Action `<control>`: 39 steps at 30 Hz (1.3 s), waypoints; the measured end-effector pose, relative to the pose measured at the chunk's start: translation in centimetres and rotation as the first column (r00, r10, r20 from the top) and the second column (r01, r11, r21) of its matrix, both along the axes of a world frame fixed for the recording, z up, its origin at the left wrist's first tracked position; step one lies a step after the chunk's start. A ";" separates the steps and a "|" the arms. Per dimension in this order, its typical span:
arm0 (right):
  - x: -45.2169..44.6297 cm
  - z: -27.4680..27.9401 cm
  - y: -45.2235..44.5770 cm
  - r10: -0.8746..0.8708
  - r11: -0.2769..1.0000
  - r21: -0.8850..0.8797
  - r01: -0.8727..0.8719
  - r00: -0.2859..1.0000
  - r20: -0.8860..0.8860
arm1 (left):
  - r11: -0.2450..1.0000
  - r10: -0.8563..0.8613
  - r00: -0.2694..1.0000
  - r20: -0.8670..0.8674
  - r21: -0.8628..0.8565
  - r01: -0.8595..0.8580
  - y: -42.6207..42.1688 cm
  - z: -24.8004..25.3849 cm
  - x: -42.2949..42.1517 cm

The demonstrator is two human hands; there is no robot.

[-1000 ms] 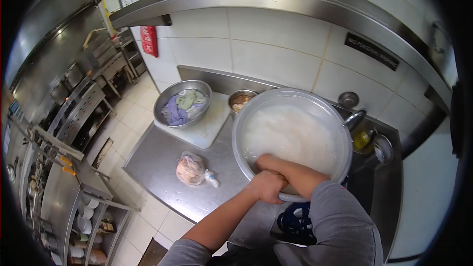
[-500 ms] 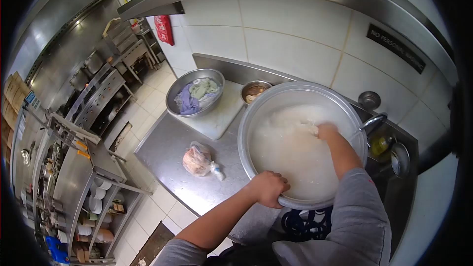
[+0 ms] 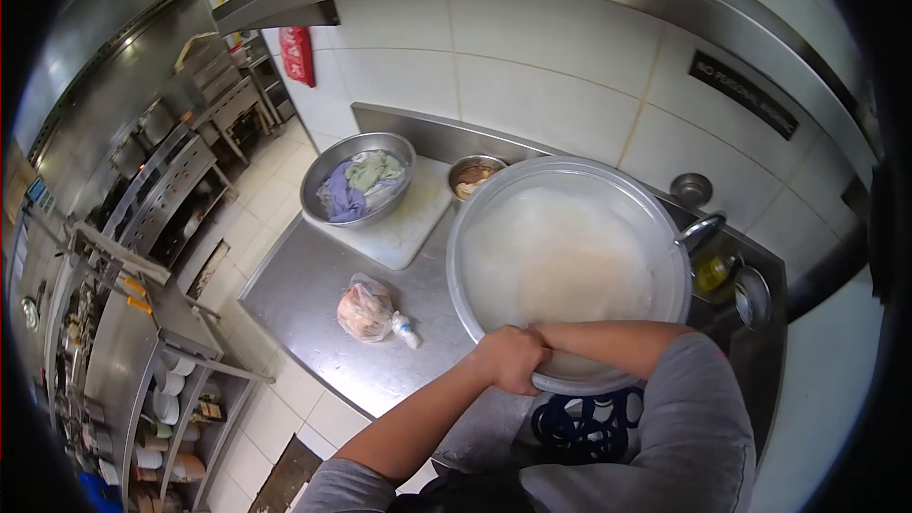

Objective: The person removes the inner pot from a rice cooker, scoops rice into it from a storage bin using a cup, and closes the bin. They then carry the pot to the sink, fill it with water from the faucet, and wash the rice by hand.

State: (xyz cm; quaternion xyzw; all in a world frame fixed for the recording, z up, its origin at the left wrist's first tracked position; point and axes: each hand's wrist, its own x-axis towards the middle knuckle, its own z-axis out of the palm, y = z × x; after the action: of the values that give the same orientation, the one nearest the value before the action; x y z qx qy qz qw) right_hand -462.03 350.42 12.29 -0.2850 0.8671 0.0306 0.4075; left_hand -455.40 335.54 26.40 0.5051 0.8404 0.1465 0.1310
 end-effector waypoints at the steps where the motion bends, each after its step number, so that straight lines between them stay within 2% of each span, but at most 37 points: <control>1: -1.8 0.2 -1.9 -0.008 1.000 0.001 0.008 1.000 -0.018 | 0.999 -0.012 1.000 0.022 -0.042 0.013 0.0 0.8 0.0; 4: -8.4 0.8 -3.6 -0.115 0.989 0.089 0.121 0.991 -0.069 | 0.992 0.002 0.996 0.094 -0.125 0.010 0.1 2.0 -0.1; 6: -14.8 -5.9 -0.8 -0.332 0.943 -0.052 0.327 0.929 -0.162 | 0.994 0.000 0.995 0.099 -0.113 0.011 0.1 1.9 -0.1; 7: -16.0 -4.8 0.9 -0.535 0.844 -0.106 0.526 0.840 -0.085 | 0.993 0.022 0.995 0.100 -0.120 -0.010 0.1 1.8 -0.2; 8: -16.8 -4.5 3.4 -0.394 0.917 -0.174 0.358 0.880 -0.265 | 0.992 0.014 0.993 0.115 -0.129 0.001 0.2 1.7 -0.2; 9: -18.5 -5.9 5.4 -0.321 0.945 -0.070 0.319 0.866 -0.382 | 0.991 0.006 0.992 0.128 -0.135 0.011 0.2 1.6 -0.3; 11: -18.2 -3.0 9.8 -0.453 0.882 -0.065 0.466 0.805 -0.384 | 0.994 0.017 0.992 0.126 -0.114 -0.002 0.2 1.0 -0.2; 13: -16.5 -0.9 13.7 -0.439 0.866 -0.022 0.500 0.738 -0.512 | 0.996 0.002 0.992 0.127 -0.085 0.009 0.1 0.8 -0.2; 15: -14.7 1.2 16.6 -0.471 0.816 0.100 0.569 0.756 -0.455 | 0.998 0.014 0.993 0.116 -0.067 -0.006 0.2 0.8 0.0; 16: -13.9 0.9 18.3 -0.477 0.808 0.103 0.580 0.748 -0.461 | 0.998 0.000 0.994 0.112 -0.060 0.006 0.2 0.7 0.0; 19: -8.2 -1.4 21.7 -0.607 0.742 -0.124 0.659 0.580 -0.544 | 0.997 -0.009 0.997 0.071 -0.071 0.014 0.2 0.9 0.0; 21: -5.1 -4.7 23.4 -0.239 0.907 0.202 0.369 0.847 -0.474 | 0.997 0.007 0.994 0.106 -0.078 0.002 0.0 1.4 0.1; 22: -4.6 -6.9 24.6 0.225 0.853 0.512 -0.102 0.957 -0.184 | 0.997 -0.001 0.995 0.104 -0.070 0.008 -0.1 1.5 0.1; 24: -1.1 -5.9 20.7 0.315 0.803 0.525 -0.282 0.949 0.029 | 0.999 0.006 0.994 0.107 -0.035 -0.002 -0.2 1.2 0.1; 25: 0.8 -7.2 19.4 0.351 0.801 0.505 -0.322 0.936 0.039 | 1.000 0.003 0.994 0.107 -0.026 0.000 -0.3 1.0 0.1; 26: 2.6 -7.7 18.2 0.349 0.798 0.510 -0.320 0.936 0.041 | 1.000 -0.012 0.995 0.100 -0.021 0.015 -0.3 0.8 0.0; 27: 4.4 -7.9 16.7 0.252 0.922 0.317 -0.220 0.966 -0.063 | 0.999 -0.025 0.995 0.093 -0.018 0.027 -0.4 0.6 0.0; 28: 5.7 -7.9 15.1 0.136 0.988 0.096 -0.123 0.980 -0.142 | 1.000 -0.020 0.996 0.092 -0.017 0.022 -0.4 0.5 0.1; 29: 6.1 -7.6 13.4 0.007 0.990 -0.139 -0.035 0.981 -0.193 | 1.000 -0.016 0.996 0.089 -0.009 0.017 -0.4 0.4 0.1; 30: 4.9 -6.1 11.5 0.018 0.989 -0.142 -0.046 0.981 -0.195 | 1.000 -0.010 0.996 0.085 -0.003 0.010 -0.4 0.3 0.1; 32: 1.2 -2.6 8.4 0.013 0.999 0.036 -0.009 0.993 -0.114 | 1.000 -0.011 0.997 0.073 -0.017 0.012 -0.5 0.6 0.1; 33: -1.8 -6.4 9.5 -0.069 0.998 -0.004 0.070 0.986 -0.151 | 0.999 -0.020 0.998 0.063 -0.028 0.022 -0.4 0.6 0.0; 35: -6.4 -4.4 8.7 0.000 1.000 0.005 0.001 0.959 -0.285 | 0.999 -0.033 0.998 0.052 -0.014 0.034 -0.4 0.3 -0.1; 37: -11.9 -4.5 9.7 -0.047 0.999 -0.011 0.046 0.964 -0.262 | 0.999 -0.046 0.998 0.035 -0.007 0.047 -0.4 0.1 -0.3; 39: -15.1 -3.1 10.1 -0.193 0.966 0.104 0.236 0.929 -0.316 | 0.997 -0.049 0.998 0.047 0.058 0.046 -0.4 -0.1 -0.3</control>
State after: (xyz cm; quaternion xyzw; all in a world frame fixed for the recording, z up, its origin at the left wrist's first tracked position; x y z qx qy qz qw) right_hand -477.16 360.51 9.21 -0.1507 0.9410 0.0901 0.2894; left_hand -455.69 335.10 26.28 0.5248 0.8202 0.1794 0.1404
